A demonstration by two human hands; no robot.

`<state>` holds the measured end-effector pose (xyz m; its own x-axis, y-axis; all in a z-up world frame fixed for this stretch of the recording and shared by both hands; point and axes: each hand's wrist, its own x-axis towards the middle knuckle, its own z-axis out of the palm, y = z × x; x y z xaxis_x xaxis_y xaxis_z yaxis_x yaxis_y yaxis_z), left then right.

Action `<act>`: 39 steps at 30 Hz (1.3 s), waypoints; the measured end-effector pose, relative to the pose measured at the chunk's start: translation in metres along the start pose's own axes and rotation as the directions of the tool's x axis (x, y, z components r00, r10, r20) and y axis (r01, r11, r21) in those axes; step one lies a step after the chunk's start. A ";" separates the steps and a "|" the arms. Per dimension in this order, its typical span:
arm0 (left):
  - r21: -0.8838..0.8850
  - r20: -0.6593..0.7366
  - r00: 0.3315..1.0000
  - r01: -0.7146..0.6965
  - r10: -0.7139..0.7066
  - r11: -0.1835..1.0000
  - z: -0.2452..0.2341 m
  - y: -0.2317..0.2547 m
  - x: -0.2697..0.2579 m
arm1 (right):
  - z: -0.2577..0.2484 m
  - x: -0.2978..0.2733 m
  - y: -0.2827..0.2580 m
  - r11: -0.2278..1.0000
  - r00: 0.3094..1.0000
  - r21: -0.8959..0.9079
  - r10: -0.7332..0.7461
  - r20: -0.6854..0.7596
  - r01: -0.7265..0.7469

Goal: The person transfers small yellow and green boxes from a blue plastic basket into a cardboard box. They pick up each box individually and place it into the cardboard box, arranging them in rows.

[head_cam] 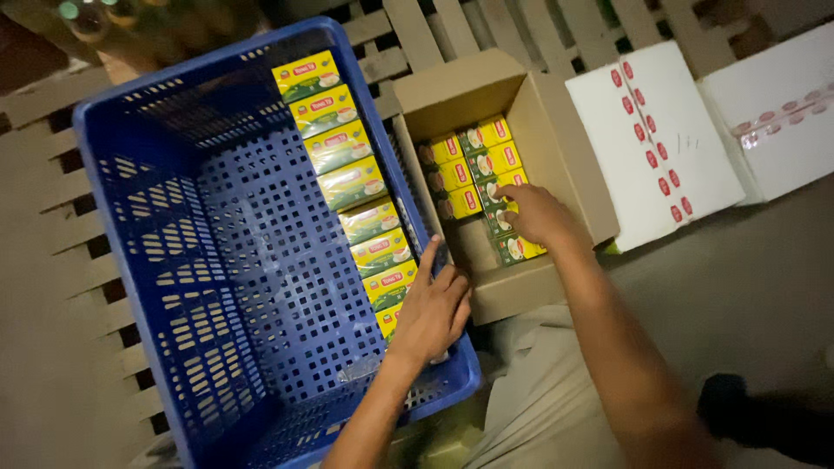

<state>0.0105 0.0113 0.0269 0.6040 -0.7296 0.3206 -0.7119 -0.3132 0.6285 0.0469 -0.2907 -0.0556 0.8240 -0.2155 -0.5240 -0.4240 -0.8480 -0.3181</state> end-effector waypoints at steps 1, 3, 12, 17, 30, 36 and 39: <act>0.004 -0.012 1.000 -0.002 0.002 1.000 0.006 -0.002 -0.004 | -0.008 -0.014 -0.010 1.000 1.000 -0.008 -0.007 -0.008 0.007; 0.037 0.001 0.999 0.046 -0.046 0.998 0.017 -0.007 -0.013 | -0.020 -0.041 -0.030 0.998 0.998 -0.052 0.042 -0.047 -0.044; 0.072 -0.040 0.999 0.032 -0.029 0.997 0.034 -0.017 -0.021 | 0.068 -0.045 -0.038 0.996 0.995 0.033 0.085 0.050 -0.086; -0.129 -0.152 0.986 0.047 -0.067 0.990 0.032 -0.020 -0.023 | 0.033 -0.059 -0.090 0.996 0.992 -0.047 0.079 0.099 -0.074; -0.642 -0.362 0.418 0.537 -0.833 0.548 -0.038 -0.172 0.002 | -0.012 -0.053 -0.093 0.990 0.990 -0.035 0.133 -0.050 -0.135; -0.755 -0.030 0.277 0.624 -0.960 0.203 -0.032 -0.212 0.015 | -0.046 -0.065 -0.089 0.972 0.957 0.183 0.189 -0.219 -0.150; -0.858 0.023 0.273 0.499 -0.962 0.121 -0.023 -0.222 0.010 | -0.044 -0.057 -0.074 0.968 0.961 0.141 0.229 -0.153 -0.208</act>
<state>0.1825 0.0876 -0.0930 0.8415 0.0878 -0.5331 0.5224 0.1198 0.8443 0.0478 -0.2372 0.0325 0.7527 -0.4754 -0.4555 -0.6348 -0.7075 -0.3107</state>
